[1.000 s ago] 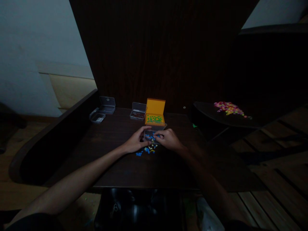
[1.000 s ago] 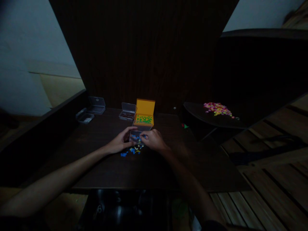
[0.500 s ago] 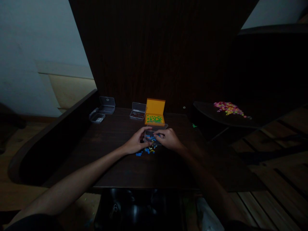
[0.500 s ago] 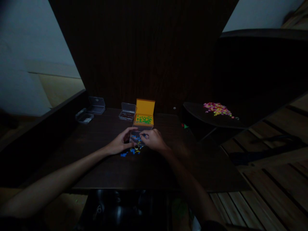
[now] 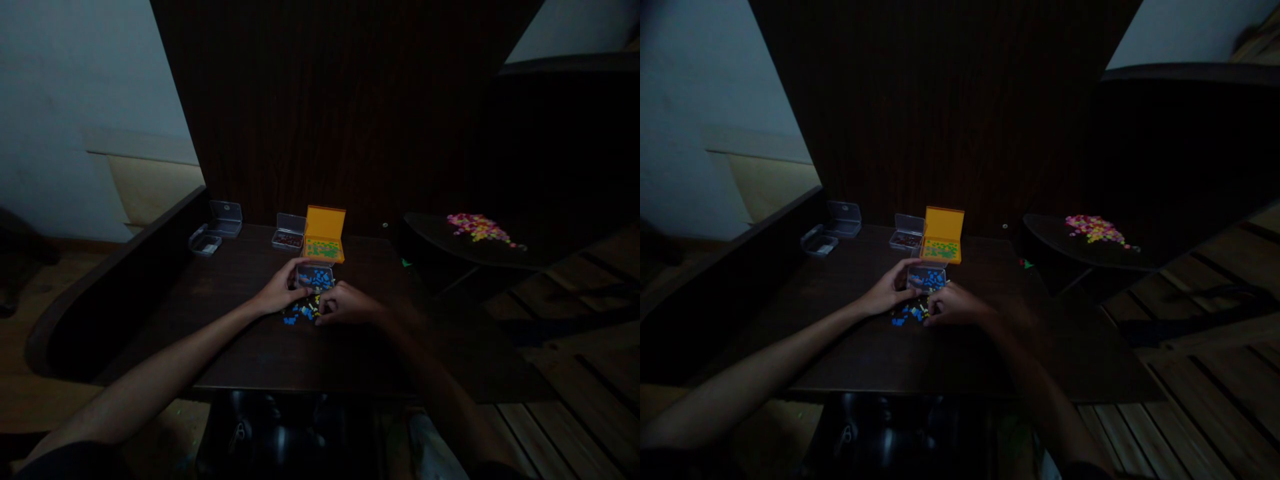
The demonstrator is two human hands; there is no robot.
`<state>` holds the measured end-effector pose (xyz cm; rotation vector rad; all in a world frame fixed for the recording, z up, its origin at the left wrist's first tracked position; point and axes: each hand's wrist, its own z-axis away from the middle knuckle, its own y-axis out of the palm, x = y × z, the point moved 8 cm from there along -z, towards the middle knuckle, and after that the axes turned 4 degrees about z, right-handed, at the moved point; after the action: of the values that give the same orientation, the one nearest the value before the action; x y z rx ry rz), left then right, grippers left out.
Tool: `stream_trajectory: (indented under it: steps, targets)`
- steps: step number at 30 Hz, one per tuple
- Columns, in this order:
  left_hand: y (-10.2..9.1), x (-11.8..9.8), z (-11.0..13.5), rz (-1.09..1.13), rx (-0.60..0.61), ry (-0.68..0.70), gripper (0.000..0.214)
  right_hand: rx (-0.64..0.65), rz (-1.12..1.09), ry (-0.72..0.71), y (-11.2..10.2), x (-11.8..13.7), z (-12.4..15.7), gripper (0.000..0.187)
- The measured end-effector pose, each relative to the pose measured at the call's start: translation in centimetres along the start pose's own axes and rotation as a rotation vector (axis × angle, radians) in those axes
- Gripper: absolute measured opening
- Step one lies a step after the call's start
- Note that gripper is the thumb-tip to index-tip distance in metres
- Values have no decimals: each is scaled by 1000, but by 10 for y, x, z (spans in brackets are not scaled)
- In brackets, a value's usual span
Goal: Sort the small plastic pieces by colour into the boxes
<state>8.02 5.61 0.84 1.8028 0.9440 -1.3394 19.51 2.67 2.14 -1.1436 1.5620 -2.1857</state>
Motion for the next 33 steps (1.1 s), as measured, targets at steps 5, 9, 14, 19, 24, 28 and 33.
stream_trajectory:
  steps: [5, 9, 14, 19, 24, 28, 33]
  targets:
    - [-1, -1, 0, -5, -14, -17, 66, 28, 72, 28, 1, 1, 1, 15]
    - [-2, 0, -1, -20, -21, -28, 66, 9, 82, 14, -3, 0, 3, 10]
    - [-3, 2, -1, -16, -26, -34, 68, -5, 59, -60, -4, 2, 4, 13]
    - [-3, 0, 0, -54, -23, -18, 67, -163, -52, -76, -20, -5, 9, 23]
    - [-1, 4, 0, -63, -4, -19, 68, -359, -91, 65, -40, -25, 13, 26]
    - [4, 6, 2, -67, 17, -35, 68, -356, -107, 116, -37, -34, 11, 23]
    - [8, 3, 4, -72, 30, -23, 66, -319, -163, 140, -27, -41, 5, 24]
